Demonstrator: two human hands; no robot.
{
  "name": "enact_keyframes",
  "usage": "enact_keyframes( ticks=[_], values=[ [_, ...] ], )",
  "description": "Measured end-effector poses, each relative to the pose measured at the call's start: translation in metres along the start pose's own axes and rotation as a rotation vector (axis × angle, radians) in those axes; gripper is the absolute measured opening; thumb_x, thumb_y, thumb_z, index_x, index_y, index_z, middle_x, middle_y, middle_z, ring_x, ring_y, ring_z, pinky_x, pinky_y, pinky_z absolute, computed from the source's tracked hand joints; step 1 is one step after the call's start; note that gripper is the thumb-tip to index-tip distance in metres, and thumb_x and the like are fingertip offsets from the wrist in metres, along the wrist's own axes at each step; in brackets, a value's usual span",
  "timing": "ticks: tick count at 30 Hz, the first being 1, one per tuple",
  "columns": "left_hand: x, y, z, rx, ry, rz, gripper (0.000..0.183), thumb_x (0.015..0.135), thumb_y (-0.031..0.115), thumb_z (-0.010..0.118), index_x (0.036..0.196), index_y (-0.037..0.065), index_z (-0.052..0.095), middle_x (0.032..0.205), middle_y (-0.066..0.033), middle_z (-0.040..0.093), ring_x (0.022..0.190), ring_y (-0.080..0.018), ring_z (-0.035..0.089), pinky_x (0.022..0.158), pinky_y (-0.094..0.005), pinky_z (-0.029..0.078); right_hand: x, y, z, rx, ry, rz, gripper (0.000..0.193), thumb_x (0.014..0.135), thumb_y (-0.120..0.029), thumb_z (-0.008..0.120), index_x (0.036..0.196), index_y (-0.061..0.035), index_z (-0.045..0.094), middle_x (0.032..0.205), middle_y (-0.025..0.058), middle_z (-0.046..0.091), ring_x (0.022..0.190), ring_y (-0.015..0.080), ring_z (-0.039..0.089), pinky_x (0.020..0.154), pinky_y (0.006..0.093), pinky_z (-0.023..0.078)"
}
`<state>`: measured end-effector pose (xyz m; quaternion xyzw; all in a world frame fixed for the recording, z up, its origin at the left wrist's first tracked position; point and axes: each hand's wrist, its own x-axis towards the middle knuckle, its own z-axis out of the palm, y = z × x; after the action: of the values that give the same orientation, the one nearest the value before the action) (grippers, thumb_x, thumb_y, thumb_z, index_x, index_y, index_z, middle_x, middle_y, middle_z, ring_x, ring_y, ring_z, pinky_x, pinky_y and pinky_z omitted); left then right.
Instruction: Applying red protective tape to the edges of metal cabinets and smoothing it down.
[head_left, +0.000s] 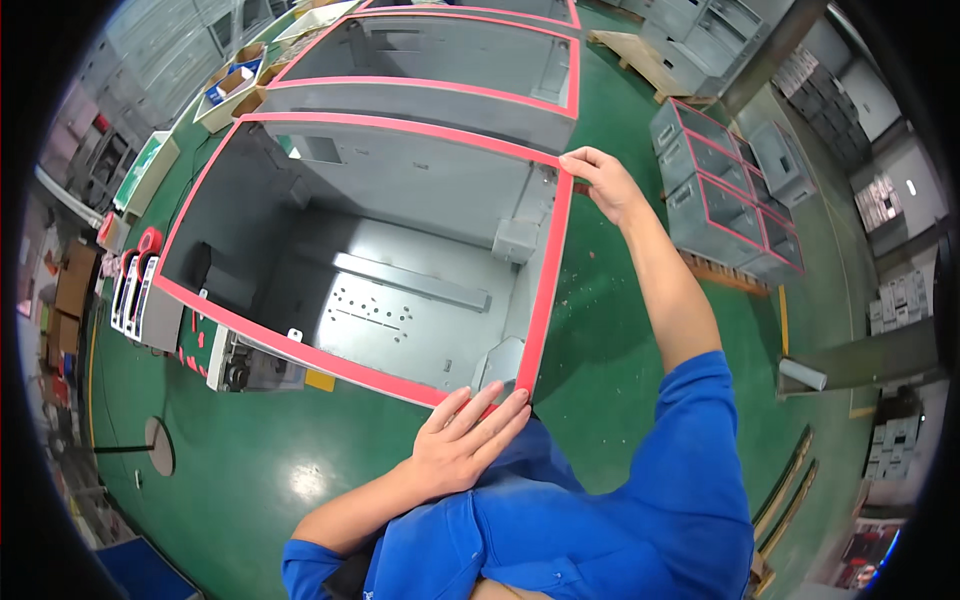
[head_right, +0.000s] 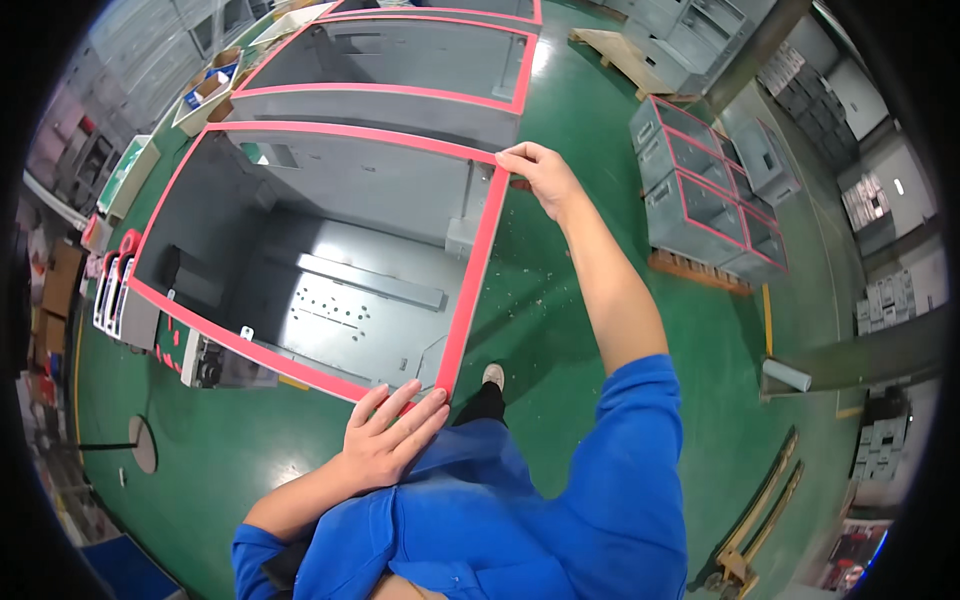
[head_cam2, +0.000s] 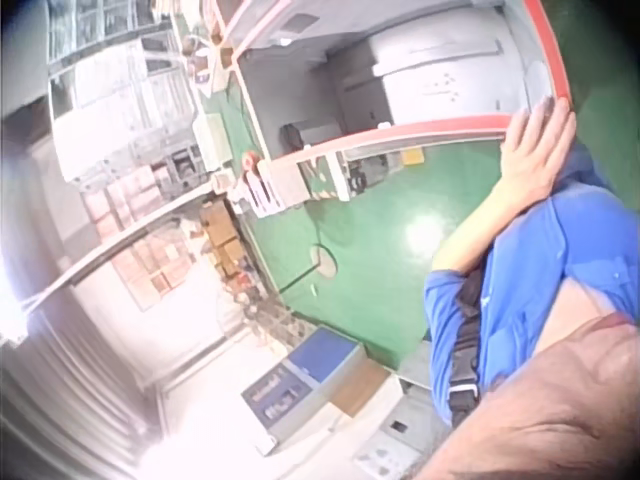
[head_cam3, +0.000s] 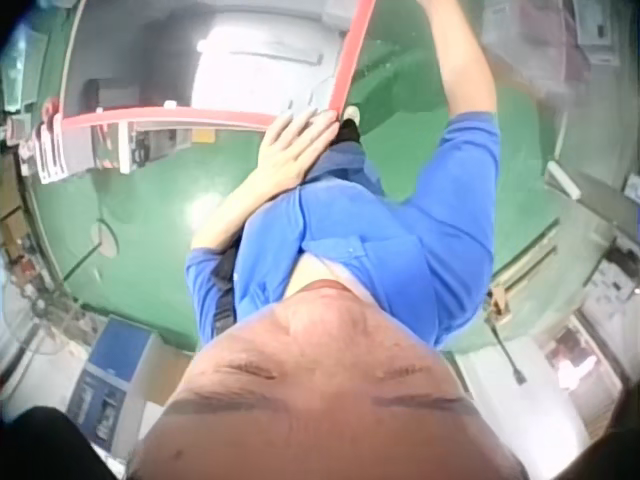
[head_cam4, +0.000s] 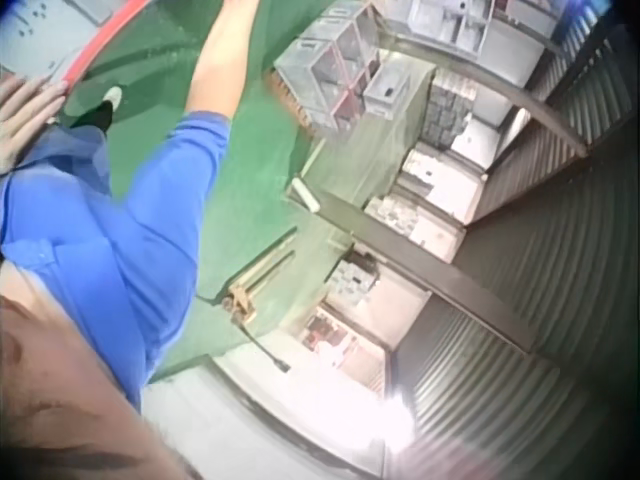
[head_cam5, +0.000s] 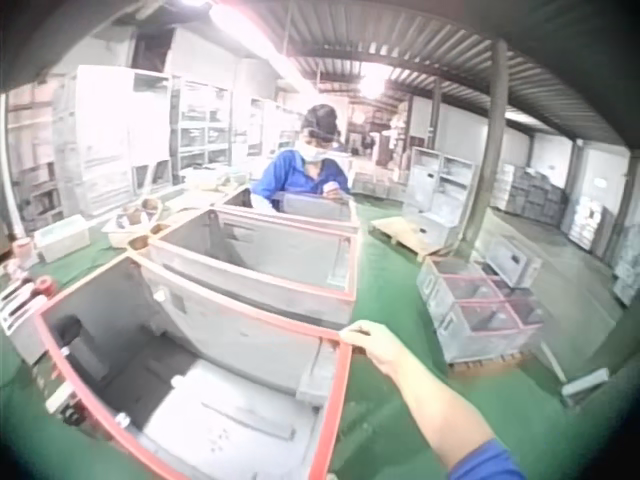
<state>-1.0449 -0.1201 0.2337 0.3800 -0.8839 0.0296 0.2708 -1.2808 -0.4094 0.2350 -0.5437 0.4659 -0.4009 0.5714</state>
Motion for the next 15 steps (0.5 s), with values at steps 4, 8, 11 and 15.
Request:
enact_keyframes(
  ticks=[4, 8, 11, 15],
  values=[
    [-0.001, -0.002, 0.0, -0.02, 0.008, 0.035, 0.035, 0.077, 0.012, 0.045, 0.111, 0.007, 0.055, 0.122, -0.0053, 0.049, 0.112, -0.0188, 0.046, 0.095, -0.0347, 0.03, -0.002, 0.0, 0.002, 0.078, 0.045, 0.034, 0.011, 0.076, -0.022, 0.063, 0.078, -0.0122, 0.058, 0.078, -0.0022, 0.057, 0.077, 0.0083, 0.05, 0.072, 0.0261, 0.037],
    [-0.002, -0.005, -0.005, -0.024, -0.028, 0.088, 0.037, 0.076, 0.013, 0.049, 0.112, 0.007, 0.053, 0.122, -0.0059, 0.049, 0.113, -0.0199, 0.046, 0.098, -0.0366, 0.028, 0.0, 0.001, 0.001, 0.099, 0.073, 0.026, 0.009, 0.076, -0.021, 0.062, 0.077, -0.0127, 0.057, 0.077, -0.0024, 0.057, 0.076, 0.0083, 0.051, 0.071, 0.026, 0.037],
    [0.004, -0.009, -0.027, -0.257, -0.143, 0.115, 0.04, 0.076, 0.015, 0.053, 0.115, 0.005, 0.05, 0.121, -0.0083, 0.05, 0.114, -0.0221, 0.045, 0.099, -0.0384, 0.029, 0.002, 0.005, 0.001, 0.103, 0.071, 0.007, 0.009, 0.077, -0.021, 0.061, 0.077, -0.0123, 0.057, 0.077, -0.0024, 0.057, 0.074, 0.0086, 0.051, 0.07, 0.0259, 0.038],
    [0.039, -0.03, -0.037, -0.747, -0.113, -0.221, 0.042, 0.085, 0.02, 0.05, 0.121, 0.001, 0.043, 0.122, -0.0133, 0.047, 0.117, -0.0254, 0.042, 0.099, -0.0383, 0.029, 0.005, 0.008, 0.002, 0.09, 0.078, -0.02, 0.012, 0.08, -0.023, 0.058, 0.078, -0.0105, 0.057, 0.077, -0.0019, 0.057, 0.071, 0.0089, 0.052, 0.067, 0.0254, 0.039]
  ],
)
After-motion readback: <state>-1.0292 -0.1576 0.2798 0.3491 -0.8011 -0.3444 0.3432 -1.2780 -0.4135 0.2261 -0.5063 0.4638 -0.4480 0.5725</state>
